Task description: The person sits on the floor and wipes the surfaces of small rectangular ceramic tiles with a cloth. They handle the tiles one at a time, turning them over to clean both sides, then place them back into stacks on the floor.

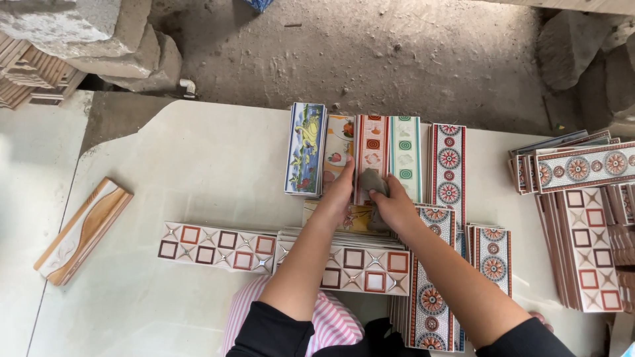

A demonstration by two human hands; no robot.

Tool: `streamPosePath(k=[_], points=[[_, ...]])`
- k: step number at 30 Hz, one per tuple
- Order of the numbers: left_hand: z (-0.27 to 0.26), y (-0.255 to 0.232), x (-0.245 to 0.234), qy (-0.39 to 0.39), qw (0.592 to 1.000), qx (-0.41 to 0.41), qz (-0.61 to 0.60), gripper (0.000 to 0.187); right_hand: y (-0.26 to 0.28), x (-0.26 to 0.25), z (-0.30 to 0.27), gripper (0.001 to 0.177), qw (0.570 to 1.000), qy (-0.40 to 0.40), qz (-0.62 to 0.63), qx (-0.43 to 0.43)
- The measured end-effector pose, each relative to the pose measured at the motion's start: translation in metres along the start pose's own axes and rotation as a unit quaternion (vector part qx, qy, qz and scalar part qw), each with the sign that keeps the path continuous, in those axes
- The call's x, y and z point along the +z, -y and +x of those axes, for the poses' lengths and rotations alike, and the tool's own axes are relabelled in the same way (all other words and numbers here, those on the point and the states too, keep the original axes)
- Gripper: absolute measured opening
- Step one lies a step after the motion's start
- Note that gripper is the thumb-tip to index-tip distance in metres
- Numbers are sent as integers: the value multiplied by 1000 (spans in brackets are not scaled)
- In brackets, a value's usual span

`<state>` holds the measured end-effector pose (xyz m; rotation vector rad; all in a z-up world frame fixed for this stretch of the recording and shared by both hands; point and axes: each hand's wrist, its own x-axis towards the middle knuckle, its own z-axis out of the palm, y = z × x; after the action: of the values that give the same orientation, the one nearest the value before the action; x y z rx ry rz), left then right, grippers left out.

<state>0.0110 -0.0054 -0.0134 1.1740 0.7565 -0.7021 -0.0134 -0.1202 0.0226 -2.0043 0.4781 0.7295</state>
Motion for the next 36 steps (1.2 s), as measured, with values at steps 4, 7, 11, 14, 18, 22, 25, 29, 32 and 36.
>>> streamPosePath(k=[4, 7, 11, 14, 18, 22, 25, 29, 32, 36], points=[[-22, -12, 8, 22, 999, 9, 31, 99, -5, 4, 8, 61, 1000, -14, -6, -1], [-51, -27, 17, 62, 997, 2, 45, 87, 2, 5, 2, 60, 1000, -10, 10, 11], [-73, -45, 24, 96, 993, -2, 63, 83, 13, 6, 1, 55, 1000, -9, 14, 19], [-33, -23, 18, 104, 991, 0, 89, 79, 12, 10, -2, 56, 999, -4, 10, 31], [-47, -28, 20, 96, 991, 6, 96, 71, -2, 11, 13, 58, 1000, -8, -22, 16], [-56, -30, 24, 89, 993, 11, 73, 68, -10, 12, 21, 59, 1000, -7, -19, 6], [-40, -20, 19, 53, 997, 15, 52, 72, -12, 7, 24, 52, 1000, -28, 6, 4], [-51, -11, 11, 106, 981, 144, 70, 64, -8, -17, 4, 55, 997, -17, -69, -11], [-55, 7, 12, 120, 932, 324, 107, 55, 16, -60, -36, 55, 994, -50, -99, 1], [-44, 43, 22, 142, 837, 504, 160, 50, 24, -157, -107, 55, 982, -154, -61, 88]])
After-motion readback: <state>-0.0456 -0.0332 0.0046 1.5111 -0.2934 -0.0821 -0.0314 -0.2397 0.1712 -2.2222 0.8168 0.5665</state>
